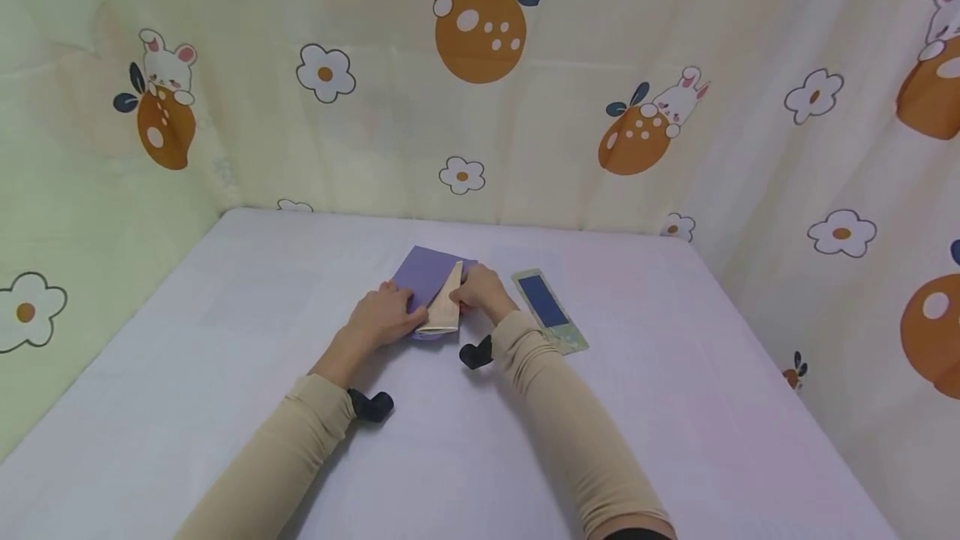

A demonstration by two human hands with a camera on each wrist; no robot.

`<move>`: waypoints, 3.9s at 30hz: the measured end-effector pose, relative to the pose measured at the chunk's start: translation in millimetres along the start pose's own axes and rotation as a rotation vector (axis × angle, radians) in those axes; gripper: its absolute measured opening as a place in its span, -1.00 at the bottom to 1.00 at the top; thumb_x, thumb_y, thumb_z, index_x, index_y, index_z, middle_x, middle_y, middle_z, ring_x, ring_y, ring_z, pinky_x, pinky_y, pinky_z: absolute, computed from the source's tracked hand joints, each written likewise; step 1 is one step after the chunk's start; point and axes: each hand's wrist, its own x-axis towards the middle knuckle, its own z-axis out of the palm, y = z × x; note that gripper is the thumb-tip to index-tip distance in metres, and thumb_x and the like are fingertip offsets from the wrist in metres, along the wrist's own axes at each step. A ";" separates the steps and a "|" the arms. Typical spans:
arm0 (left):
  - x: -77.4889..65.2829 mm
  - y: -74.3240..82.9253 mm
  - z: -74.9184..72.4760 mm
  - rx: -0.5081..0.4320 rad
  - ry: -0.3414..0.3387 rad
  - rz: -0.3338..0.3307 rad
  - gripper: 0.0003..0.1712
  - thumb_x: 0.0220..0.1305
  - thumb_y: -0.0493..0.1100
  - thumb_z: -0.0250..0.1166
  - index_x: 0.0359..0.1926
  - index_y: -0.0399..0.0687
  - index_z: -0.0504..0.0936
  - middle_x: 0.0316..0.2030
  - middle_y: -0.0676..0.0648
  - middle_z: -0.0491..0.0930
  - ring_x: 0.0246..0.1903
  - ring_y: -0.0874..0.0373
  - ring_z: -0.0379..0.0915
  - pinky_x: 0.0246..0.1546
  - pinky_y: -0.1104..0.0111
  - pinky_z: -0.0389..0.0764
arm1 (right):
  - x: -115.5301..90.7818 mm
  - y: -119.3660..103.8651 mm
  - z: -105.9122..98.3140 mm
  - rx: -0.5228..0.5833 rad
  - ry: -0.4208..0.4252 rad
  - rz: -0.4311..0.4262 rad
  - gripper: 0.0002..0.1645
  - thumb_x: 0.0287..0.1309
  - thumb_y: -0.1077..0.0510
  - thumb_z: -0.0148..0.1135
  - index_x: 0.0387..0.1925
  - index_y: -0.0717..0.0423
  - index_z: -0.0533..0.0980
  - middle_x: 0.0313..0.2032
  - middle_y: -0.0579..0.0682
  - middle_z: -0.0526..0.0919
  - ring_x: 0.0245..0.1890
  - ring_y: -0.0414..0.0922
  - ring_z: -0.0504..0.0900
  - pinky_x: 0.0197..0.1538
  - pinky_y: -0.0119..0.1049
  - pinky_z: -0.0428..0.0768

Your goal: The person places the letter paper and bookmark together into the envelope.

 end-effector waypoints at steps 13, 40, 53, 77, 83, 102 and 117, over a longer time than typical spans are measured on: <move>2.1 6.0 -8.5 0.088 -0.047 0.085 -0.46 0.07 0.23 -0.07 -0.64 -0.11 0.52 -0.48 -0.11 0.54 -0.47 0.05 0.41 -0.41 0.21 0.50 | -3.5 0.9 11.3 -0.126 0.192 -0.059 -0.39 -0.08 0.07 0.25 0.10 0.09 0.42 0.06 0.10 0.52 -0.05 0.01 0.49 -0.06 -0.16 0.46; 9.8 3.3 -16.8 0.041 -0.097 0.143 -0.45 0.06 0.23 -0.03 -0.46 -0.16 0.59 -0.35 -0.12 0.60 -0.35 -0.01 0.47 -0.20 0.19 0.46 | -25.5 7.2 13.0 0.040 0.051 -0.080 -0.25 -0.01 0.07 0.25 0.24 0.09 0.24 -0.59 -0.01 0.59 -0.64 -0.22 0.55 -0.35 -0.38 0.45; 9.2 1.6 -16.0 0.029 -0.106 0.129 -0.48 0.04 0.23 -0.04 -0.61 -0.10 0.52 -0.46 -0.09 0.55 -0.45 0.05 0.41 -0.34 0.25 0.44 | -20.8 0.9 10.5 0.017 0.028 -0.052 -0.43 -0.04 0.10 0.25 0.05 0.22 0.41 -0.40 0.05 0.61 -0.55 -0.21 0.52 -0.47 -0.43 0.44; 6.3 3.8 -14.3 0.000 -0.069 0.106 -0.54 -0.03 0.23 0.02 -0.72 -0.03 0.40 -0.57 -0.05 0.49 -0.54 0.07 0.38 -0.51 0.30 0.38 | -21.3 -3.2 23.5 0.400 -0.066 -0.057 -0.37 -0.01 0.33 0.09 0.17 0.38 0.23 -0.60 -0.05 0.53 -0.73 -0.31 0.50 -0.51 -0.48 0.52; 6.3 3.5 -10.9 0.013 -0.059 0.106 -0.53 -0.02 0.23 0.01 -0.75 -0.01 0.34 -0.61 -0.05 0.47 -0.56 0.08 0.35 -0.55 0.32 0.34 | -21.2 -2.7 24.1 0.435 -0.081 -0.066 -0.42 0.03 0.34 0.07 0.14 0.40 0.25 -0.59 -0.04 0.52 -0.72 -0.31 0.51 -0.50 -0.48 0.53; 6.6 2.1 -10.5 0.004 -0.019 0.109 -0.56 -0.01 0.22 0.02 -0.64 -0.05 0.43 -0.63 -0.02 0.44 -0.60 0.11 0.32 -0.57 0.33 0.32 | -23.1 18.6 13.1 0.012 0.338 -0.264 -0.61 0.09 0.17 -0.07 -0.05 0.12 0.53 -0.64 -0.08 0.44 -0.72 -0.24 0.30 -0.61 -0.41 0.25; 5.8 3.5 -11.3 0.007 -0.018 0.097 -0.53 -0.05 0.23 0.07 -0.45 -0.10 0.51 -0.51 -0.08 0.53 -0.53 0.07 0.39 -0.49 0.28 0.42 | -46.5 89.6 -39.7 -0.406 0.213 0.098 -0.21 0.09 -0.23 0.01 0.11 0.33 0.27 -0.10 0.33 0.28 -0.12 0.17 0.32 -0.25 0.03 0.41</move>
